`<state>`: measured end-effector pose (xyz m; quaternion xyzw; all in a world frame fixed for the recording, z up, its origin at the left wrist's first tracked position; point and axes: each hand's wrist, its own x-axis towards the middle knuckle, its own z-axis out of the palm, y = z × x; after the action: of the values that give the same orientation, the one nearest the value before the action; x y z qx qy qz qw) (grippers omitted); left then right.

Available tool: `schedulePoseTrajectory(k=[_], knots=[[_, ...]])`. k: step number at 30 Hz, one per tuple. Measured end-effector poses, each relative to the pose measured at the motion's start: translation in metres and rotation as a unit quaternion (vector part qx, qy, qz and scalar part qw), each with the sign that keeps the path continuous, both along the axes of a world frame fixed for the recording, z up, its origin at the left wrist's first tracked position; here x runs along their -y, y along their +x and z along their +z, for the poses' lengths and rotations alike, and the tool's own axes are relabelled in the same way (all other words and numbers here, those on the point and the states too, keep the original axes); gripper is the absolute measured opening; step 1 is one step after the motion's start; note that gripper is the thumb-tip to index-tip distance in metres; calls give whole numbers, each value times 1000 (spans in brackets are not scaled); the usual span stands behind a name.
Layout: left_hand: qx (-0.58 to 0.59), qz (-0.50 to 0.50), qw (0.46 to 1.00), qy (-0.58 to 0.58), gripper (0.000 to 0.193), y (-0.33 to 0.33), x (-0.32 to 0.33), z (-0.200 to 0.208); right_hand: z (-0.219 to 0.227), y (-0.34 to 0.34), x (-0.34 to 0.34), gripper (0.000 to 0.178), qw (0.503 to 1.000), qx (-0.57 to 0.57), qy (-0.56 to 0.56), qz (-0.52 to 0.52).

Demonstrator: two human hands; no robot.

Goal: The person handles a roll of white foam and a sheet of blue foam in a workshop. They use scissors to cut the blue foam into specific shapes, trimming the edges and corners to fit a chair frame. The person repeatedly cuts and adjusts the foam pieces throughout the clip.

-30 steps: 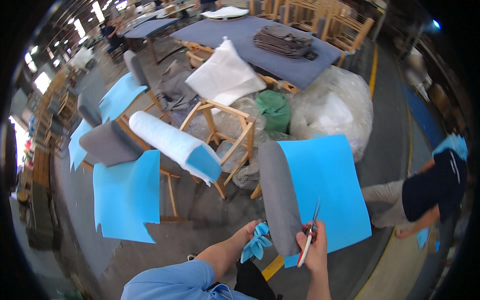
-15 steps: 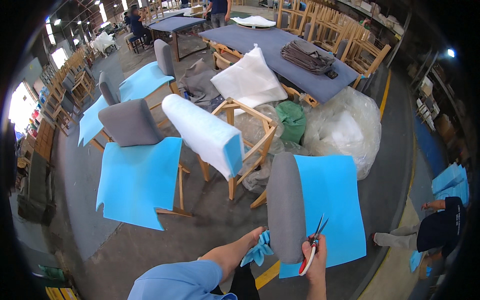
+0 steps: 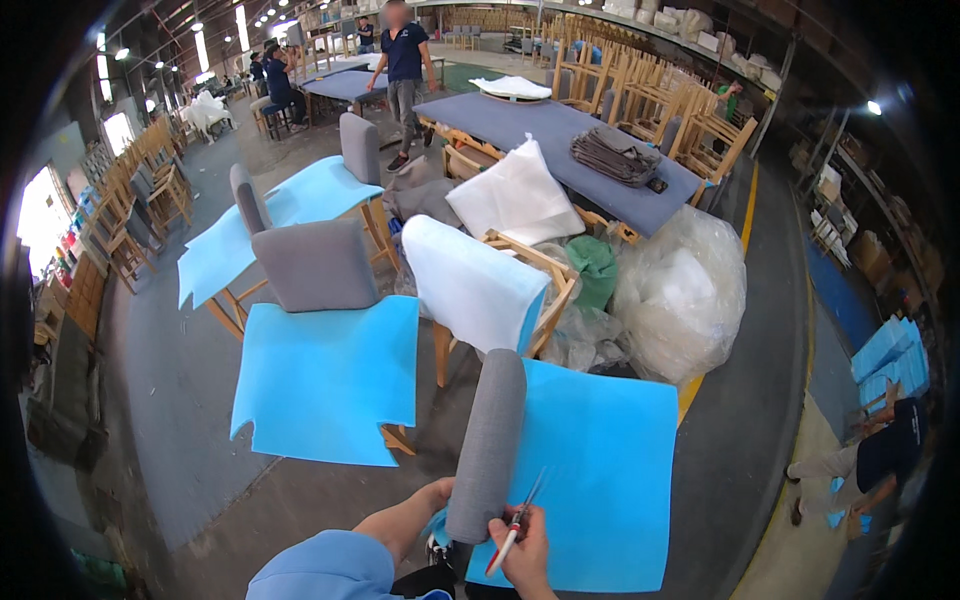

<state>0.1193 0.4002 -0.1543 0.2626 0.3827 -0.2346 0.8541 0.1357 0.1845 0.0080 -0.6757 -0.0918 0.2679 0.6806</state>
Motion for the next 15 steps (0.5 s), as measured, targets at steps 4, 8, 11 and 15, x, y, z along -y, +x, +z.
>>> schedulePoseTrajectory(k=[4, 8, 11, 15], knots=[[-56, 114, 983, 134, 39, -57, -38, 14, -1, -13, -13, 34, 997, -27, -11, 75], [-38, 64, 944, 321, 42, -113, -38, 54, -1, -3, 8, 42, 999, -2, 8, 47], [-37, 49, 942, 329, 56, -160, -13, 82, -14, 17, 66, 35, 998, 21, 49, -24], [-30, 108, 926, 359, 91, -211, 64, 106, -40, 45, 174, 37, 995, 44, -26, -86]])
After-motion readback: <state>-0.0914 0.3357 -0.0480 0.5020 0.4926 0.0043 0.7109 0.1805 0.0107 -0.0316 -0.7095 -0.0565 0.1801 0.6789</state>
